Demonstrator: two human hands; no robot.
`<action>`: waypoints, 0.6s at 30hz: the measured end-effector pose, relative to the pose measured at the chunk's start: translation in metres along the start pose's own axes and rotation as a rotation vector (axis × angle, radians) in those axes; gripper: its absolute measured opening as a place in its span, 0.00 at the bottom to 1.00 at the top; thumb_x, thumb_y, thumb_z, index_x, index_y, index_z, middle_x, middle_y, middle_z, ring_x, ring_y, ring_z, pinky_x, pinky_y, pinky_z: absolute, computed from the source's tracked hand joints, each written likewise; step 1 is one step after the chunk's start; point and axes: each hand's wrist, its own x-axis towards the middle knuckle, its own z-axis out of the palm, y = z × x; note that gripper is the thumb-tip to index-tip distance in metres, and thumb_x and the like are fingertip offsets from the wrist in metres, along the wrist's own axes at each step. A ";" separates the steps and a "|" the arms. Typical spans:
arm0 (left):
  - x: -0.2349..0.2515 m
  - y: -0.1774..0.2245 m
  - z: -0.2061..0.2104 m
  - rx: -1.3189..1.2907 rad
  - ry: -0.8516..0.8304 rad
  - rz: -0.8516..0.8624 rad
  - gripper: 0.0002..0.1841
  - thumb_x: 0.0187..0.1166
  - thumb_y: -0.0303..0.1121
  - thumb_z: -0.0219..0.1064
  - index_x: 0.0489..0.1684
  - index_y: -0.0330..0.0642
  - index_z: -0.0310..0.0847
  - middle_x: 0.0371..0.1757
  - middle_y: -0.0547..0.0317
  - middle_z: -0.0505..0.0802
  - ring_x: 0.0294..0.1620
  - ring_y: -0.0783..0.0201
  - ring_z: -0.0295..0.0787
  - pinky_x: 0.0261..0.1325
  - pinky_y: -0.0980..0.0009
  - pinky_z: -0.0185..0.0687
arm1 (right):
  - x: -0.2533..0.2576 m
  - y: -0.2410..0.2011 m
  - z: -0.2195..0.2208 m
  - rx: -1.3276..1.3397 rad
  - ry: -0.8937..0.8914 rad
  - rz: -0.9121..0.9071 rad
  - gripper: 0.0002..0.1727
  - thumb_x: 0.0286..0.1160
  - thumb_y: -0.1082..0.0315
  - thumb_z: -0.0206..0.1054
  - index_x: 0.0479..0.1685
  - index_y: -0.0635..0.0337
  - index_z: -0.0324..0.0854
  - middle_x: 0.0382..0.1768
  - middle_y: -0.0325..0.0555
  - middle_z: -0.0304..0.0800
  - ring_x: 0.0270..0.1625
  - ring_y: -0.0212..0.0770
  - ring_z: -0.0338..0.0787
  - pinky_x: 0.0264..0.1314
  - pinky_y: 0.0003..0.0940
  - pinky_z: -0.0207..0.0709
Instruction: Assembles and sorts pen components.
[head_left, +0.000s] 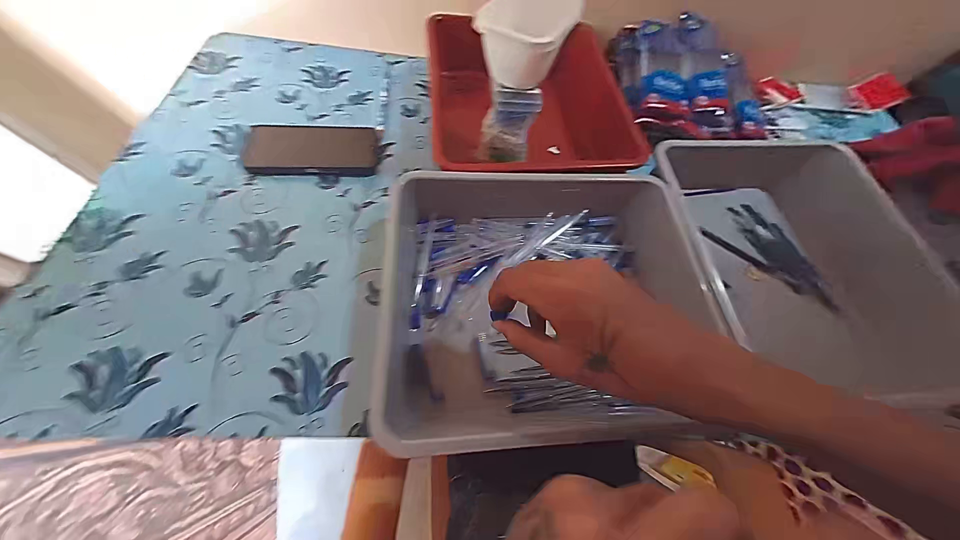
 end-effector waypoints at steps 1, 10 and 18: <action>0.001 -0.002 -0.003 0.019 -0.014 -0.053 0.10 0.87 0.29 0.61 0.53 0.32 0.86 0.33 0.49 0.92 0.29 0.66 0.87 0.34 0.78 0.80 | -0.017 0.002 -0.012 0.017 0.065 0.024 0.06 0.71 0.67 0.68 0.41 0.58 0.88 0.28 0.37 0.84 0.26 0.28 0.81 0.26 0.19 0.73; 0.003 -0.035 0.003 0.234 -0.061 -0.139 0.11 0.87 0.36 0.63 0.44 0.36 0.86 0.35 0.54 0.93 0.35 0.74 0.86 0.39 0.85 0.76 | -0.143 -0.007 0.000 0.498 0.542 0.270 0.07 0.81 0.63 0.71 0.48 0.53 0.92 0.46 0.33 0.92 0.49 0.19 0.89 0.51 0.09 0.83; -0.001 -0.035 0.007 0.114 -0.115 -0.142 0.06 0.85 0.32 0.66 0.45 0.37 0.83 0.42 0.56 0.92 0.47 0.76 0.88 0.52 0.87 0.80 | -0.148 -0.027 0.020 0.578 0.650 0.266 0.07 0.84 0.66 0.67 0.46 0.61 0.87 0.46 0.41 0.90 0.53 0.22 0.88 0.58 0.11 0.80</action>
